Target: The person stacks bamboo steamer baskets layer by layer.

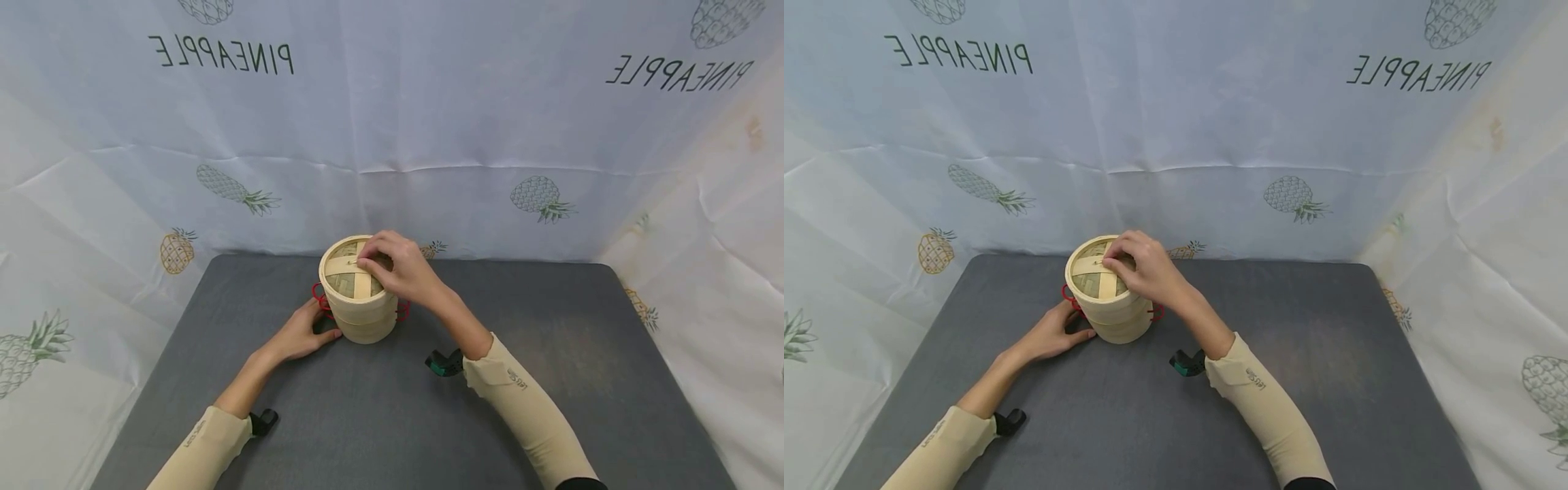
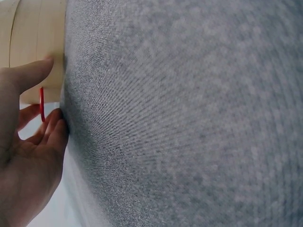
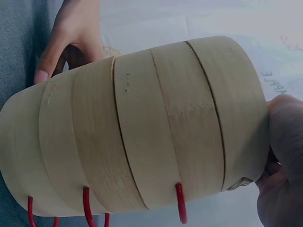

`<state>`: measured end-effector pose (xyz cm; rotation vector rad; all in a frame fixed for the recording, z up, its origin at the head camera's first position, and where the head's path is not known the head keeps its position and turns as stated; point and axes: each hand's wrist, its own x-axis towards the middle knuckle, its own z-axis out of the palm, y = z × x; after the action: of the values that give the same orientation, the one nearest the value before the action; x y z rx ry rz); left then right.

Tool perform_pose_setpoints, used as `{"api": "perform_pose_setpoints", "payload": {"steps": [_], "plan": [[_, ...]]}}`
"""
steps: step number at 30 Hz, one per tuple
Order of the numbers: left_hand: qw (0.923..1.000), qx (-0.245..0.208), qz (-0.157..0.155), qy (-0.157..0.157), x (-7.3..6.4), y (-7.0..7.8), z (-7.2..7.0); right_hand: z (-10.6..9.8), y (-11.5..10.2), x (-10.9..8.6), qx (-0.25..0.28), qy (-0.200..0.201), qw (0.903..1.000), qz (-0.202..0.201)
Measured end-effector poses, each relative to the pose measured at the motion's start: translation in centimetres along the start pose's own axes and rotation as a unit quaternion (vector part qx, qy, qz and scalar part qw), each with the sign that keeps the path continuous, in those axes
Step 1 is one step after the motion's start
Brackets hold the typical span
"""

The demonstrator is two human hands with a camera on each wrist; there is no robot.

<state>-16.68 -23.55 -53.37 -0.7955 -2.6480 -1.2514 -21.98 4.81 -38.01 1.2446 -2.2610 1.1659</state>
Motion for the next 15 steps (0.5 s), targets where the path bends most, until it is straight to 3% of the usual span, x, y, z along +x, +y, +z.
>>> {"api": "perform_pose_setpoints", "payload": {"steps": [2,10,15], "plan": [[1.0,0.001,-0.005,-0.004,0.1,0.6,-0.1,0.0,-0.1,-0.1,0.002,0.0,1.0,0.002],[0.9993,0.036,-0.006,-0.008,-0.1,-2.0,0.7,0.3,-0.1,-0.3,-0.003,0.002,0.9999,0.01],[0.9998,0.02,-0.002,-0.006,-0.1,-0.7,0.2,0.5,-0.1,-0.5,0.004,0.005,0.9998,0.019]]}}
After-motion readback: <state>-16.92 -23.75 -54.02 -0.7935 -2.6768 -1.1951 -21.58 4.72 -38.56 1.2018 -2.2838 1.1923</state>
